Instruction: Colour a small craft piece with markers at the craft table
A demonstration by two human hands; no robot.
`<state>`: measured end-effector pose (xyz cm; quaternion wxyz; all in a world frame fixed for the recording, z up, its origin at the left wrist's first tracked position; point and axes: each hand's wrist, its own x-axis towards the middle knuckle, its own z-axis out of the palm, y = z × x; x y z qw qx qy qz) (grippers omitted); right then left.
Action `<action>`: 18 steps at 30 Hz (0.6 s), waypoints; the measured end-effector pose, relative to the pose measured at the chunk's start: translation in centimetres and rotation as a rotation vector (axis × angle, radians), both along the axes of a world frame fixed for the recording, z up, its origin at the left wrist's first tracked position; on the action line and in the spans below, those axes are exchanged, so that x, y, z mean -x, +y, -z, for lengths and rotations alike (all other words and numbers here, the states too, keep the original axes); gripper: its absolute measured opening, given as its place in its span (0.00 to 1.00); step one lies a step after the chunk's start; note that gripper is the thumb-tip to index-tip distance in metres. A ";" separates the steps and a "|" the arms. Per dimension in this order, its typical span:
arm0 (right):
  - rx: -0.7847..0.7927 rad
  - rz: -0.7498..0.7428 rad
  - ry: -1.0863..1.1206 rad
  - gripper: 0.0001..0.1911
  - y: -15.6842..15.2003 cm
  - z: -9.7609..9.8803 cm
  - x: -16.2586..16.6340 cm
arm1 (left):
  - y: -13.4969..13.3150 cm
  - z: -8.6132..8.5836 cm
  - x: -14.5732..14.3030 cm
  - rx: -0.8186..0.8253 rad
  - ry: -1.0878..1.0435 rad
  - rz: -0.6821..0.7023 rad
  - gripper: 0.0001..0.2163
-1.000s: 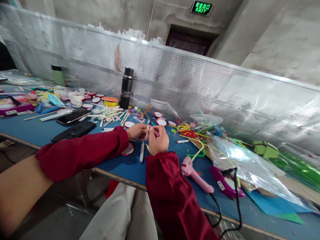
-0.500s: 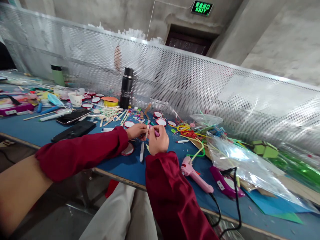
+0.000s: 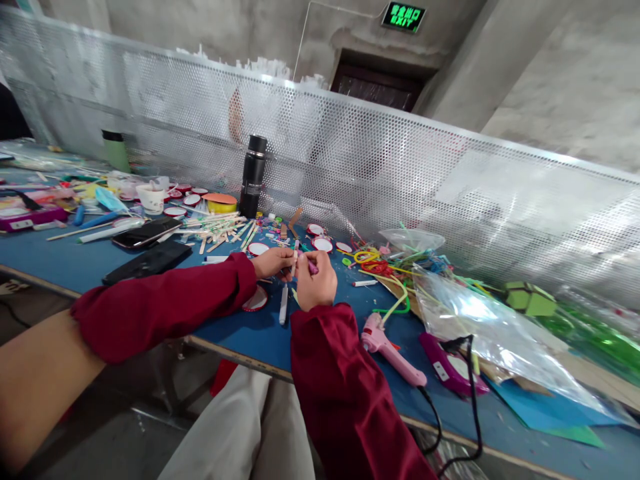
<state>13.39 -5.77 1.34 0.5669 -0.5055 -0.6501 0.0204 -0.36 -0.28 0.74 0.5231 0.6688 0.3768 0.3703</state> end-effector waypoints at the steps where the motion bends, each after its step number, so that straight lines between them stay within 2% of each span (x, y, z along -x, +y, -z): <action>1: 0.000 -0.003 0.001 0.11 0.0 0.0 0.0 | 0.0 0.0 0.0 0.000 -0.002 0.000 0.07; 9: 0.007 0.010 -0.002 0.11 0.0 -0.1 0.0 | 0.4 0.4 0.1 -0.011 -0.013 0.016 0.07; 18: -0.012 0.005 0.000 0.11 -0.1 -0.2 0.0 | -0.2 -0.2 0.0 0.013 0.012 -0.005 0.08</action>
